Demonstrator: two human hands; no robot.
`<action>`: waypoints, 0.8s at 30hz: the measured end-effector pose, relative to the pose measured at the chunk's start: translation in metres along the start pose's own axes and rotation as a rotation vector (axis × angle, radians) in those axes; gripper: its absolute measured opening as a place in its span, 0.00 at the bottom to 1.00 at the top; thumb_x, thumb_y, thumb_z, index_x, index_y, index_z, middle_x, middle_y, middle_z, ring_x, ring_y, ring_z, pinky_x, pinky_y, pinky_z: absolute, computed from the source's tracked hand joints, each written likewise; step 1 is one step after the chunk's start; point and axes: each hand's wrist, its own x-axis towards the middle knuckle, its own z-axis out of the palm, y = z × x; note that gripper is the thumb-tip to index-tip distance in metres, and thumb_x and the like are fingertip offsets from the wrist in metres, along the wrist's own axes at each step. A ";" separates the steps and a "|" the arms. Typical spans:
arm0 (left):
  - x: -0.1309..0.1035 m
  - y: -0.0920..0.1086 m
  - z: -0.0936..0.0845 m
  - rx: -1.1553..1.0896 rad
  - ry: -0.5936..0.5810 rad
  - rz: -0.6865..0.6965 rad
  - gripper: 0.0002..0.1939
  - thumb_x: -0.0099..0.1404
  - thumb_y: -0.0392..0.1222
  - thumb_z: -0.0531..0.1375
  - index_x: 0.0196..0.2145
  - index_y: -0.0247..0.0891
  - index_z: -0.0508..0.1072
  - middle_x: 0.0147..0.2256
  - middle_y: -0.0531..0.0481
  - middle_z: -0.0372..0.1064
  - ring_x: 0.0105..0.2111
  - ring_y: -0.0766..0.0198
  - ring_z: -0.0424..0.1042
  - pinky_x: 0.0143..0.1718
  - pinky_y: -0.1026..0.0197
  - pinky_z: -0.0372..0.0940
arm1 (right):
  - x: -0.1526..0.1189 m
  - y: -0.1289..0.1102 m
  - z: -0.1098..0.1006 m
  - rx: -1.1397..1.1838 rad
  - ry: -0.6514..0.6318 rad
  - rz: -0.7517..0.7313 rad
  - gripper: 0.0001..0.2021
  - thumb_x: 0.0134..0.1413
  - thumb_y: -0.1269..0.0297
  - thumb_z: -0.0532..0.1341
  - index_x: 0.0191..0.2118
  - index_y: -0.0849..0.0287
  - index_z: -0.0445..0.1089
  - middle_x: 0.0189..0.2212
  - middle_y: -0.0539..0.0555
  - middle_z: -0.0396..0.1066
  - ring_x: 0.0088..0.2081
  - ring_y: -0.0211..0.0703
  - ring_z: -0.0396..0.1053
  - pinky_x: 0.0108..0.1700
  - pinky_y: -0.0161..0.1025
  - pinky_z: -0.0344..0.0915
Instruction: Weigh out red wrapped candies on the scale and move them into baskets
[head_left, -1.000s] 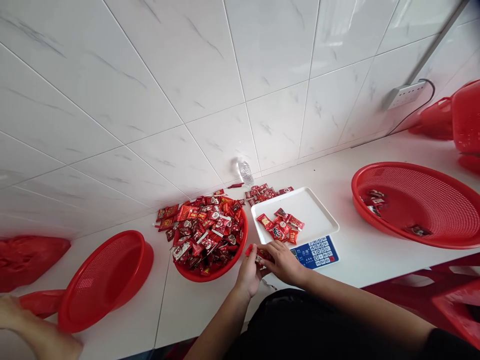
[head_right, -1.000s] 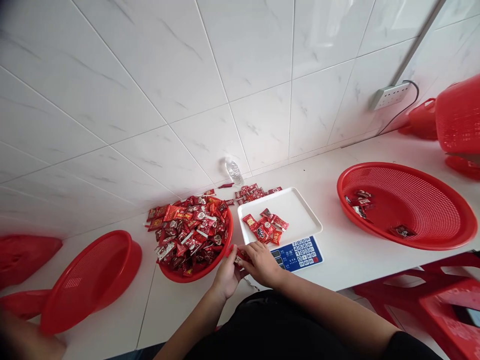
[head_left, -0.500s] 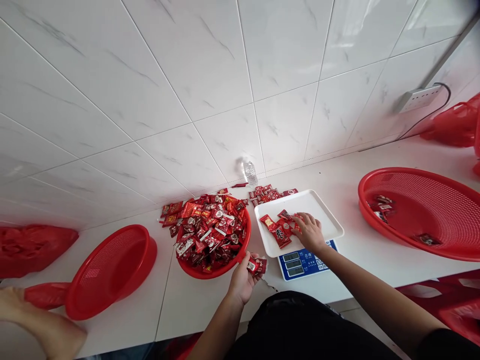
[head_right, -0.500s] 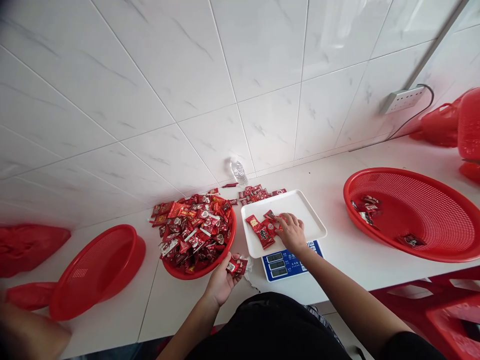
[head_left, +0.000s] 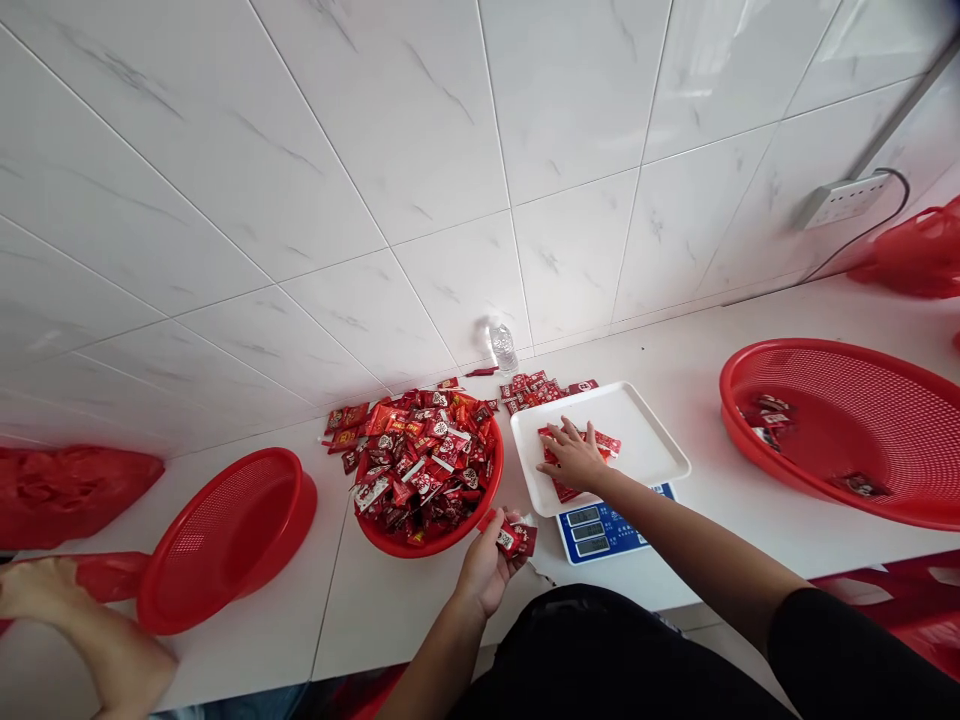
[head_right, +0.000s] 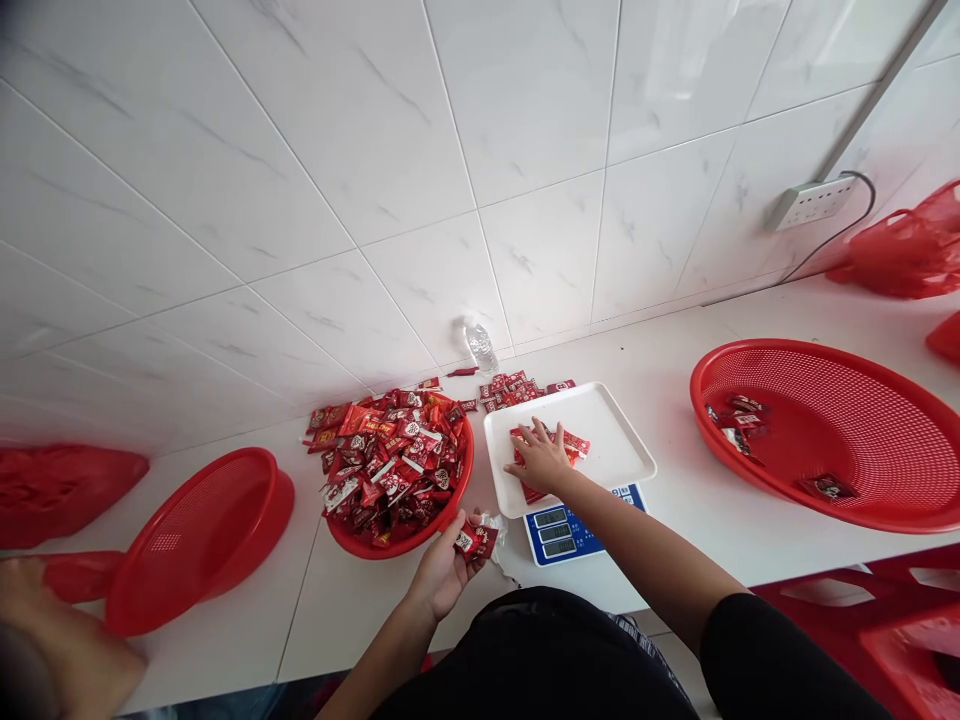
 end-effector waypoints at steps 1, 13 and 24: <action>0.000 0.000 -0.001 0.002 0.010 -0.009 0.14 0.59 0.47 0.61 0.37 0.34 0.69 0.39 0.44 0.71 0.30 0.64 0.72 0.28 0.64 0.66 | -0.003 0.004 0.000 -0.001 0.010 0.023 0.35 0.55 0.38 0.40 0.63 0.52 0.50 0.65 0.56 0.42 0.65 0.61 0.25 0.55 0.71 0.21; 0.007 -0.004 0.005 0.032 -0.063 -0.033 0.16 0.60 0.52 0.58 0.37 0.35 0.68 0.36 0.45 0.71 0.29 0.65 0.72 0.27 0.64 0.65 | -0.045 0.038 0.009 0.048 0.089 0.052 0.32 0.53 0.41 0.50 0.62 0.46 0.50 0.65 0.53 0.41 0.64 0.61 0.36 0.59 0.65 0.36; 0.003 -0.004 0.008 0.044 -0.038 -0.035 0.12 0.62 0.45 0.58 0.40 0.34 0.68 0.33 0.45 0.71 0.27 0.65 0.72 0.29 0.62 0.67 | -0.063 0.060 0.014 0.308 0.360 0.069 0.21 0.58 0.59 0.51 0.58 0.52 0.58 0.61 0.55 0.53 0.57 0.49 0.58 0.51 0.44 0.65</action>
